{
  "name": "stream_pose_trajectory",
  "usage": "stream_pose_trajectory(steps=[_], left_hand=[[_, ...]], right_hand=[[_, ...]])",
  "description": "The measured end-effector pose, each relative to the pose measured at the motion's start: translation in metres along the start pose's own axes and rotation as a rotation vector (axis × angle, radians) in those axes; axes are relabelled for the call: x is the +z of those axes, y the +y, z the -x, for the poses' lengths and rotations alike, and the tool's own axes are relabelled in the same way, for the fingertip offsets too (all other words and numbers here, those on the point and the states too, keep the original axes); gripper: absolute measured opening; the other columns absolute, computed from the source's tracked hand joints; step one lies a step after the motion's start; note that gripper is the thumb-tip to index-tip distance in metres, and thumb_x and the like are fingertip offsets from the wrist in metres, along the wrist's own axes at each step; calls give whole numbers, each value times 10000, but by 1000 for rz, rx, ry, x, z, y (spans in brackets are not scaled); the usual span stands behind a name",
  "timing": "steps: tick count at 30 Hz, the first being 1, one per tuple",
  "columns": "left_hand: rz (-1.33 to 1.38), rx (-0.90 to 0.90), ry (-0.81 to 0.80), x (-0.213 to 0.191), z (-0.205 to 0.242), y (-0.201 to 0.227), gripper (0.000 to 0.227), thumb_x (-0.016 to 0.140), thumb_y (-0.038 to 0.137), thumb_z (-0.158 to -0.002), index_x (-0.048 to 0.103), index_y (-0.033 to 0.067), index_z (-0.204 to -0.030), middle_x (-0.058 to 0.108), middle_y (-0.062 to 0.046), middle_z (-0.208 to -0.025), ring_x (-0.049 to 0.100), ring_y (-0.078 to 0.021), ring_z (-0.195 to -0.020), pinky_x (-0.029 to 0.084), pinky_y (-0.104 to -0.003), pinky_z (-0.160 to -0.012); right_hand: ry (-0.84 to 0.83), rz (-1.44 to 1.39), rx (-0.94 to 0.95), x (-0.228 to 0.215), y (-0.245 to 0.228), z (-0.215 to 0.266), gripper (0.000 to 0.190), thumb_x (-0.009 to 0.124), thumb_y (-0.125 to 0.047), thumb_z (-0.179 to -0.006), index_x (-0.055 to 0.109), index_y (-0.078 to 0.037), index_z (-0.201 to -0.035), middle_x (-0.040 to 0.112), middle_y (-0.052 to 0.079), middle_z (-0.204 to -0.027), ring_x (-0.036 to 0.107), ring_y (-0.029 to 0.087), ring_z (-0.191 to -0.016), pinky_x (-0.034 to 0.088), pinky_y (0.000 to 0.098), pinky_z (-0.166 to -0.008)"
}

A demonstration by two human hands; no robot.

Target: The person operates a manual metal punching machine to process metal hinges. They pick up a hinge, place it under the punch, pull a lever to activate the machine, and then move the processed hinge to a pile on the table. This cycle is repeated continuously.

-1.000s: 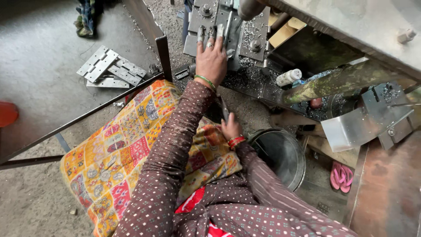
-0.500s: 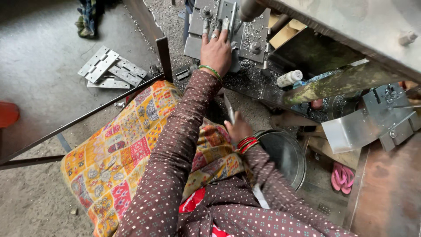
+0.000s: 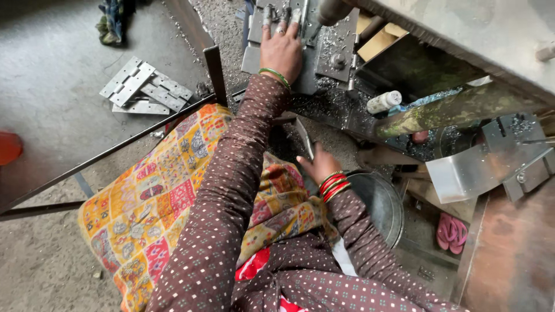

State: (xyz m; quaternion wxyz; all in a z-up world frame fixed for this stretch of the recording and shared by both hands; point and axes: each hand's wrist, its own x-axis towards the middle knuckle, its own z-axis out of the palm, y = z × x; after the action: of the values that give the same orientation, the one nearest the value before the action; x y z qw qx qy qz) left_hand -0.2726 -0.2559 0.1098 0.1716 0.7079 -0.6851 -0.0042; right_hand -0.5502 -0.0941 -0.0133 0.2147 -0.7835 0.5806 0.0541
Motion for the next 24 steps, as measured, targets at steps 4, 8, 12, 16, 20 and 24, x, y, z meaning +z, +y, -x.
stream_pose_trajectory(steps=[4,8,12,16,20,24], left_hand=[[40,30,28,-6,-4,-6,237,570,143,-952,768,96,-1073,566,-109,-1434,516,-305,-1342,302,-629,-1140],[10,54,87,-14,3,-2,218,580,146,-924,773,91,-1009,574,-110,-1415,529,-300,-1322,323,-630,-1117],[36,39,0,-25,-4,-4,221,559,151,-963,775,103,-969,592,-102,-1391,539,-295,-1325,315,-620,-1129],[100,67,54,-35,30,3,254,540,164,-972,776,100,-903,588,-103,-1417,561,-284,-1285,271,-628,-1121],[109,122,11,-59,106,25,261,533,124,-963,760,114,-1092,596,-161,-1343,558,-325,-1263,260,-591,-1208],[-61,205,350,-71,155,28,336,559,205,-936,676,33,-1200,603,-141,-1337,573,-298,-1253,302,-576,-1188]], right_hand=[[196,-104,48,74,-5,-8,706,647,-532,-930,435,-34,-1384,711,241,-810,695,436,-665,544,546,-557],[275,-85,2,120,-2,-15,633,637,-492,-957,468,-62,-1390,711,230,-776,680,446,-636,521,546,-533],[91,-95,108,61,-10,-11,709,652,-518,-931,430,-49,-1414,705,218,-713,674,404,-566,517,514,-470],[116,-202,134,-33,-30,22,608,629,-492,-986,470,-66,-1390,724,125,-817,683,305,-555,551,457,-485],[591,-386,-211,-84,-58,36,486,758,-348,-968,567,-38,-1290,642,206,-1178,712,308,-876,584,418,-746],[596,-391,-170,-92,-70,39,452,777,-328,-945,612,-49,-1259,613,160,-1251,674,314,-1043,562,415,-879]])
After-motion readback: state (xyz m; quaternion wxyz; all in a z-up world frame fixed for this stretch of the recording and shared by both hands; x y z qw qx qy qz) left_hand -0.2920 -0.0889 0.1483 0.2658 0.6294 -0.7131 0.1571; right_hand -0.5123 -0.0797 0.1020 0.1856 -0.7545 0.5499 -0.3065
